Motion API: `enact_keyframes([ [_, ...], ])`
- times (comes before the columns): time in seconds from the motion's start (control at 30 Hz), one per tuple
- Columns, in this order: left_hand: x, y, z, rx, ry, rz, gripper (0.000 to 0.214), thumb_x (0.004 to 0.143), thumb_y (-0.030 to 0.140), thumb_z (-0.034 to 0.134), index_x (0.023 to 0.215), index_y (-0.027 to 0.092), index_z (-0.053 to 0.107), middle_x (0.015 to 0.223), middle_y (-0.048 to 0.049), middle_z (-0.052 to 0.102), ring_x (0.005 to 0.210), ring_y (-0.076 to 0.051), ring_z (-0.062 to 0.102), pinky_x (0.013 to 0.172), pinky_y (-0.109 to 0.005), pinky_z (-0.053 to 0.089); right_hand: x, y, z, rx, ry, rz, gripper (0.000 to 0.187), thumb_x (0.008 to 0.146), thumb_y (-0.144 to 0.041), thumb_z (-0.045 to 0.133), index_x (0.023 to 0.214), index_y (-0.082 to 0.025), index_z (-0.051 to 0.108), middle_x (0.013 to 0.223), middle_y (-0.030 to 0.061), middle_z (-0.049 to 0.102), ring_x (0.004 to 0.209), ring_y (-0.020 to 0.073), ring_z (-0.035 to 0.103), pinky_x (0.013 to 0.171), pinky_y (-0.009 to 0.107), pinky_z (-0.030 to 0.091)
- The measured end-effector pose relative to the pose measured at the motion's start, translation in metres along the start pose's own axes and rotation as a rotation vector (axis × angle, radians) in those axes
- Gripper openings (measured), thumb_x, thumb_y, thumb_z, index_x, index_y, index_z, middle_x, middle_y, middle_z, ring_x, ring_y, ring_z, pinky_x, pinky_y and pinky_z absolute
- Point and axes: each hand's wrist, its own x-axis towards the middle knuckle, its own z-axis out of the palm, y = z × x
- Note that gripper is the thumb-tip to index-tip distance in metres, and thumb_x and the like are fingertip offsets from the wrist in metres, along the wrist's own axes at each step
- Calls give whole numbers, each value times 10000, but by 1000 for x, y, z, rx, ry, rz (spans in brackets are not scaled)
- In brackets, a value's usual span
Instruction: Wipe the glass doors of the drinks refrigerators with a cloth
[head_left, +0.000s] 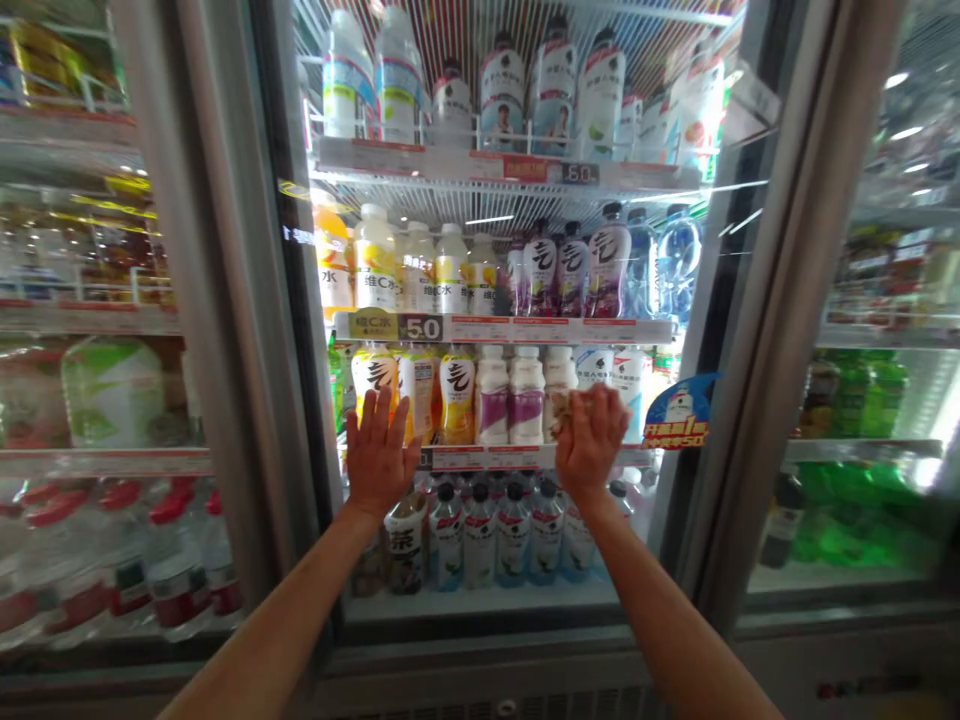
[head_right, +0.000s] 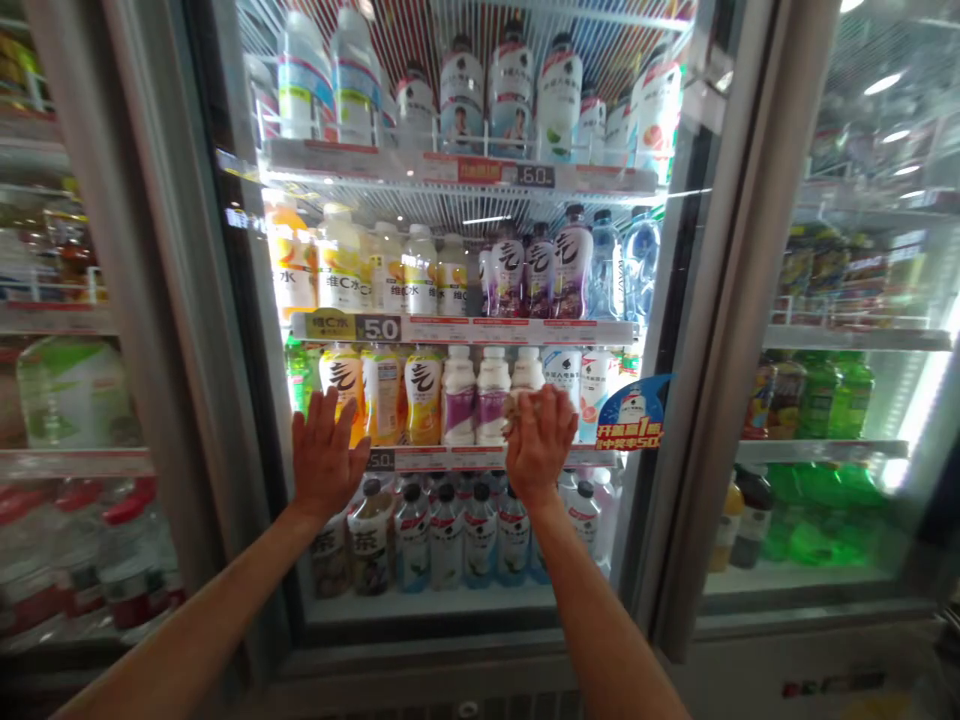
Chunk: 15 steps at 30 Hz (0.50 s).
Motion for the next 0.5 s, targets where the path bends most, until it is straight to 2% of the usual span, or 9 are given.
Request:
enact_keyframes([
  [0.07,0,1,0,2,1,7,674,854,257,479,1442,239,150,1507,-77,165,1399,-230,101,1139,-448,102,7,-1,4,-30,47,76,512,866,-187,411,1376,-205,370,1430,134,359,1370,281,215,1061,550,233],
  [0.1,0,1,0,4,2,11,671,852,253,481,1441,230,160,1506,-82,168,1400,-229,97,1140,-442,99,7,-7,5,-23,23,57,508,866,-190,414,1372,-195,375,1423,136,370,1375,280,200,1066,546,227],
  [0.2,0,0,-2,18,2,20,652,851,248,482,1434,208,194,1501,-97,185,1400,-226,93,1142,-429,96,-1,-31,6,69,-142,-196,480,859,-207,439,1339,-207,420,1367,93,456,1384,240,182,1106,484,190],
  [0.27,-1,-4,-5,21,-7,40,634,855,249,477,1429,210,211,1495,-100,208,1398,-219,112,1141,-419,113,3,-40,8,126,-210,-338,471,854,-215,450,1325,-232,435,1338,58,495,1382,209,193,1125,452,162],
  [0.33,-2,-10,-10,35,-14,52,616,862,248,461,1426,223,214,1491,-98,224,1394,-212,140,1138,-424,125,19,-39,12,122,-188,-301,482,855,-219,446,1335,-241,420,1357,54,477,1383,207,187,1125,463,149],
  [0.43,-8,-19,-14,78,15,6,614,868,241,441,1430,213,194,1488,-110,232,1391,-207,155,1134,-440,134,44,-36,21,64,-96,-117,485,864,-223,421,1348,-221,403,1405,81,412,1393,240,144,1105,511,163],
  [0.5,-14,-24,-16,92,29,-22,617,869,233,436,1431,200,183,1484,-122,240,1392,-207,153,1128,-442,156,42,-47,23,66,-131,-159,463,863,-225,423,1326,-211,431,1397,82,420,1395,246,131,1106,516,156],
])
